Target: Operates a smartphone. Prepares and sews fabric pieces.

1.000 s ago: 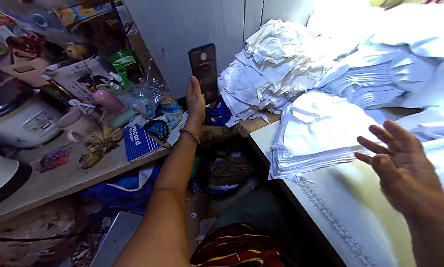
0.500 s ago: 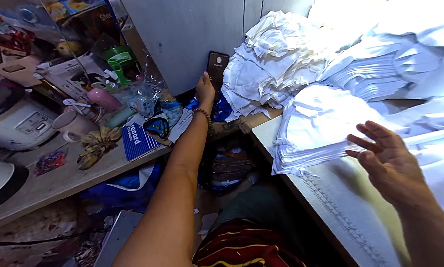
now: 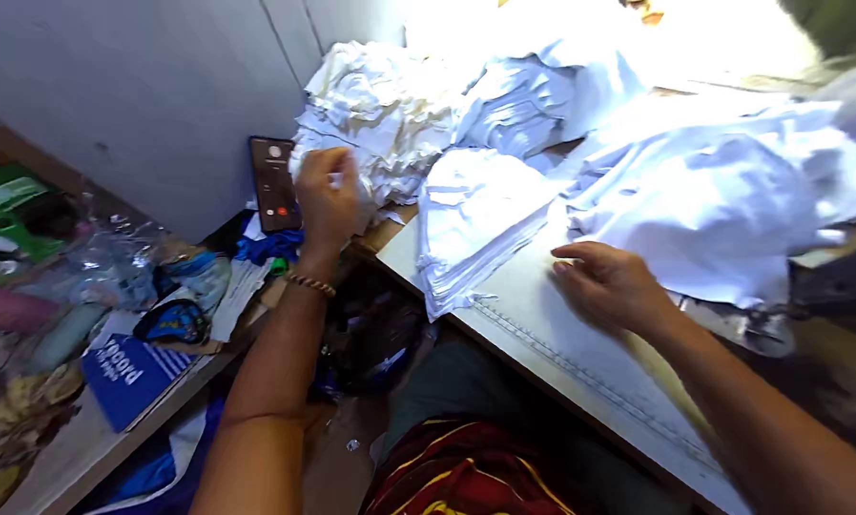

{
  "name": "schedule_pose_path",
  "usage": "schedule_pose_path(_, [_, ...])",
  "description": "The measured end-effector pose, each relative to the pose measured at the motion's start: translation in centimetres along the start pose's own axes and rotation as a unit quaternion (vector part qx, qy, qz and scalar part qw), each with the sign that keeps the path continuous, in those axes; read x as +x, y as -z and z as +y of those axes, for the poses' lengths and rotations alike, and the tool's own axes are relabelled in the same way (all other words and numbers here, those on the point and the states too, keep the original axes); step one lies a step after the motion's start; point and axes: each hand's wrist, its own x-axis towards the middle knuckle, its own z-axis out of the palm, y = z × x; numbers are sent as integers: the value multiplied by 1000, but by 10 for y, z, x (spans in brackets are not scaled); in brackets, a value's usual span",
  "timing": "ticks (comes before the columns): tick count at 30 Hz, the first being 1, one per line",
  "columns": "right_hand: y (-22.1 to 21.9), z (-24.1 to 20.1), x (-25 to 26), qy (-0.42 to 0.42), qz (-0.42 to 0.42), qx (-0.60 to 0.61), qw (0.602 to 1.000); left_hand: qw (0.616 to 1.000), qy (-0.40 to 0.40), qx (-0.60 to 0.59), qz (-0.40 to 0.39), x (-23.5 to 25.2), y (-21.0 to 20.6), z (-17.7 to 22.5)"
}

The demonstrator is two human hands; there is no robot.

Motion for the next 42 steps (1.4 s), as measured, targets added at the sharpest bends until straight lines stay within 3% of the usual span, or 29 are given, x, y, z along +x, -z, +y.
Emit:
schedule_pose_path(2, [-10,2,3,12,-13,-46,999,977,-119,-102,-141,10,-45,51])
schedule_pose_path(5, [-31,11,2,53,66,-66,994,910,-271,-158,-270,33,-136,94])
schedule_pose_path(8, [-29,16,-9,98,165,-112,975,871,-283,-71,-395,57,-195,116])
schedule_pose_path(11, [-4,18,-14,53,231,-157,959,838,-302,-21,-454,74,-214,120])
schedule_pose_path(14, [5,44,-13,-1,225,-153,962,832,-340,-63,-435,81,-215,110])
schedule_pose_path(18, [-1,63,-7,8,225,-143,964,859,-365,-165,-318,70,-211,89])
schedule_pose_path(22, [-2,63,-5,-2,214,-145,966,876,-340,-220,-261,59,-199,74])
schedule_pose_path(29, [-2,25,6,48,275,-171,945,865,-413,-228,-173,50,-209,69])
schedule_pose_path(32, [0,6,34,-34,144,-59,987,866,-412,-234,-160,48,-212,66])
schedule_pose_path(35, [-1,5,73,-147,57,123,980,875,-398,-226,-156,45,-212,66])
schedule_pose_path(38, [-19,10,96,-133,85,226,961,881,-384,-208,-183,49,-209,67])
schedule_pose_path(40, [-32,7,100,-127,124,211,961,882,-378,-183,-215,55,-206,63])
schedule_pose_path(42, [-39,-4,93,-143,149,155,966,902,-354,-167,-185,56,-189,66])
